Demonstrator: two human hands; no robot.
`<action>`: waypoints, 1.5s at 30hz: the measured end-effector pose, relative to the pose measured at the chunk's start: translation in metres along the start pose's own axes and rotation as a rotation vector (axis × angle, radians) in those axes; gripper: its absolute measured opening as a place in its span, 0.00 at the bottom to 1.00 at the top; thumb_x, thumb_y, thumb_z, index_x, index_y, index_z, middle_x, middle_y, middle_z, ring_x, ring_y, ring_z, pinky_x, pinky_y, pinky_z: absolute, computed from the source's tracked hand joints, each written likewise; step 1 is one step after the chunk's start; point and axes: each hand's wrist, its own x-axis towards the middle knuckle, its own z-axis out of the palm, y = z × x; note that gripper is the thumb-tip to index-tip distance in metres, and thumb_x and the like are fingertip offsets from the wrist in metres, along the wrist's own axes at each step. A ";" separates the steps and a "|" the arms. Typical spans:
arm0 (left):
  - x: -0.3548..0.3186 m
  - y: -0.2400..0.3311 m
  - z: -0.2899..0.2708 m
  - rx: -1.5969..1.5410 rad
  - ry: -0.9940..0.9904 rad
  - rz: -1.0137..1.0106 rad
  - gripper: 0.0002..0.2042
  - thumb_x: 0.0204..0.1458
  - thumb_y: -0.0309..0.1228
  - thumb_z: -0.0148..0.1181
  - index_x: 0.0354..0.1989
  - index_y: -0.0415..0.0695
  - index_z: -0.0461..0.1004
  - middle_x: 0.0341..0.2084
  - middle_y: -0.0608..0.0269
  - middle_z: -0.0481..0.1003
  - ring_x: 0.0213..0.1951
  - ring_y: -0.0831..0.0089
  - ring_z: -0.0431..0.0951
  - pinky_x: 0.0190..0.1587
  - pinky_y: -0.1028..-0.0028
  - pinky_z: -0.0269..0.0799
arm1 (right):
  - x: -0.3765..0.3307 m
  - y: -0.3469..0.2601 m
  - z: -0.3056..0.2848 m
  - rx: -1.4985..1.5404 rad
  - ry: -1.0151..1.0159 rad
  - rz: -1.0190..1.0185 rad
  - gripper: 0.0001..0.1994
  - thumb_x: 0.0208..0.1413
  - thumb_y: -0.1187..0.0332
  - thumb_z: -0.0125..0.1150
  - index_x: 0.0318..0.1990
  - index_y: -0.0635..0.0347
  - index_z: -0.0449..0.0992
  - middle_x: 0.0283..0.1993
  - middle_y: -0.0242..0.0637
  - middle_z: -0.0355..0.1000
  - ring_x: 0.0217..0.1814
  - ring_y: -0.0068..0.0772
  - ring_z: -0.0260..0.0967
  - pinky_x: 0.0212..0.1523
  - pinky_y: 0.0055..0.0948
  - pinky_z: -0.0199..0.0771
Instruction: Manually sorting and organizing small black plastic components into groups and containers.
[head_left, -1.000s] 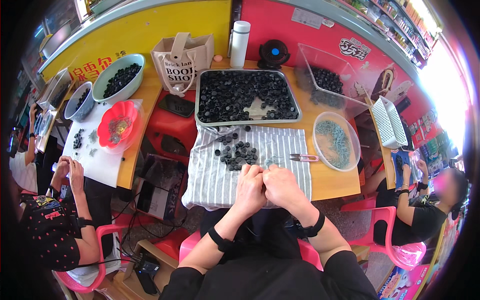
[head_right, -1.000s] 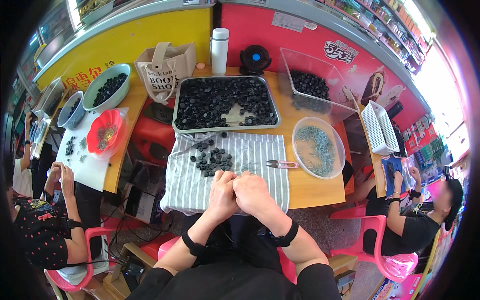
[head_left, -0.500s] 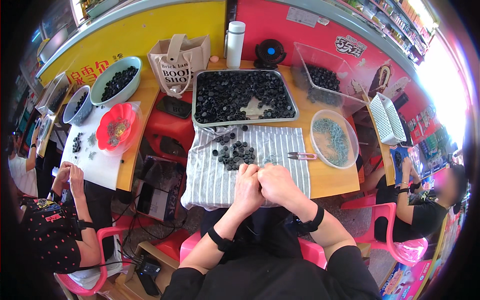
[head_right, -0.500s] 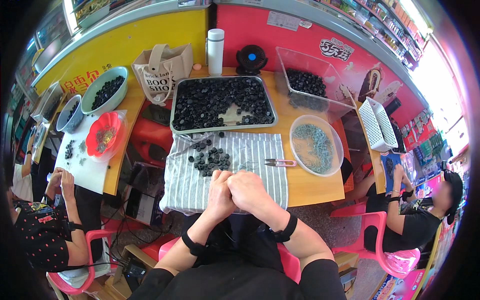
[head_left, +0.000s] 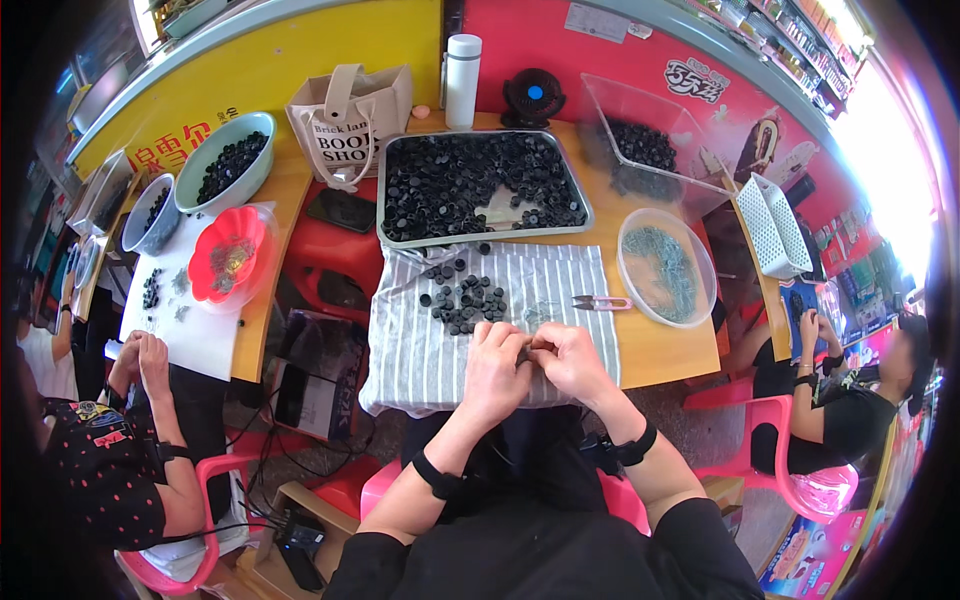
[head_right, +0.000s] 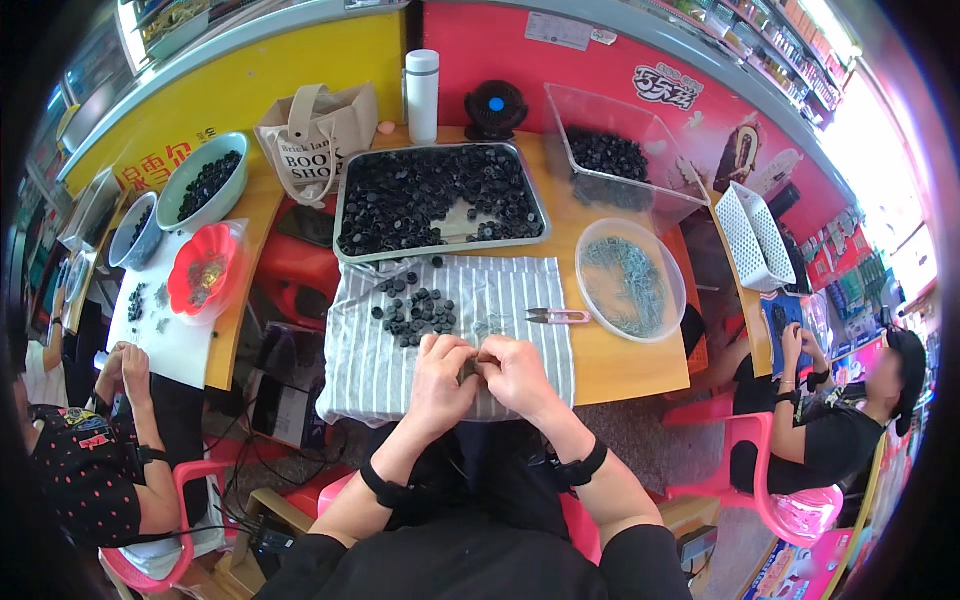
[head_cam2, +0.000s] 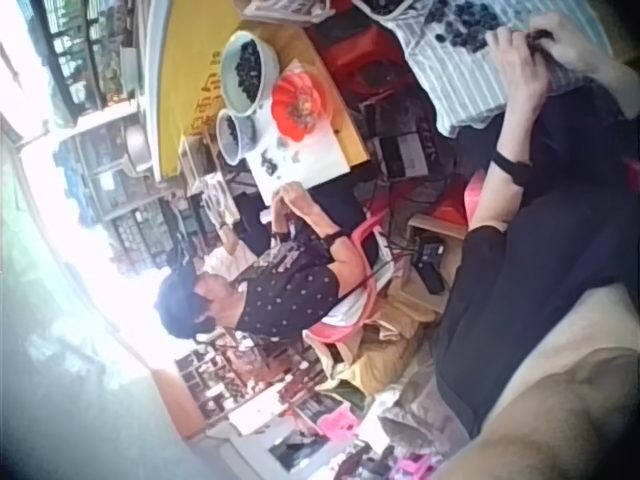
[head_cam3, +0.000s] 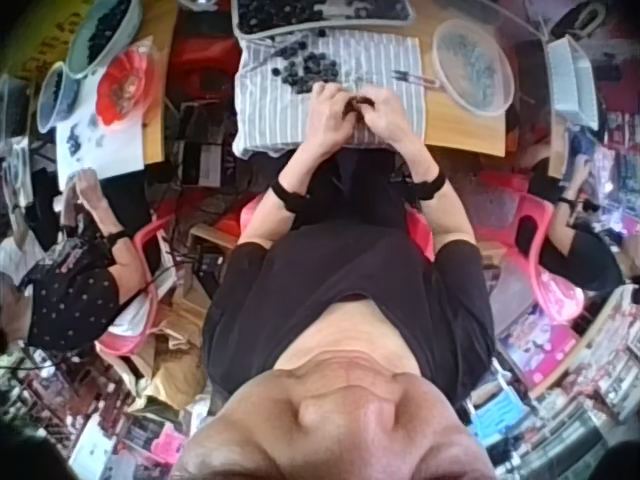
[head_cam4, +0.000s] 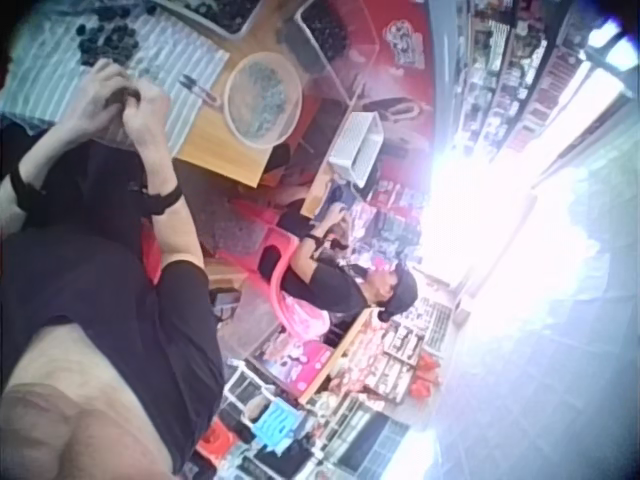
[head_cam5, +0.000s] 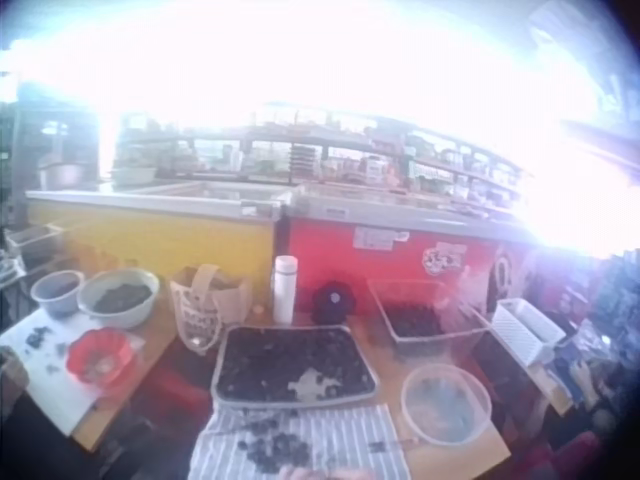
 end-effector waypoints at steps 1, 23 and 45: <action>-0.001 0.001 0.000 -0.002 -0.005 0.001 0.16 0.36 0.19 0.64 0.38 0.39 0.79 0.37 0.56 0.75 0.42 0.54 0.71 0.46 0.61 0.70 | -0.004 0.003 0.001 0.076 0.030 0.035 0.02 0.47 0.79 0.62 0.29 0.67 0.76 0.27 0.45 0.74 0.29 0.44 0.73 0.31 0.36 0.71; -0.013 0.022 0.004 -1.205 -0.052 -0.600 0.14 0.52 0.18 0.66 0.48 0.36 0.79 0.40 0.59 0.81 0.41 0.77 0.79 0.47 0.76 0.75 | -0.059 -0.009 0.023 0.396 0.528 -0.097 0.13 0.48 0.86 0.67 0.42 0.64 0.79 0.36 0.37 0.74 0.34 0.26 0.74 0.32 0.23 0.74; -0.015 0.020 -0.016 -1.226 -0.084 -0.703 0.14 0.54 0.18 0.63 0.50 0.36 0.77 0.42 0.61 0.80 0.43 0.77 0.79 0.48 0.77 0.74 | -0.050 -0.015 0.027 0.273 0.547 -0.212 0.11 0.54 0.85 0.61 0.44 0.65 0.76 0.40 0.36 0.70 0.34 0.23 0.67 0.34 0.20 0.69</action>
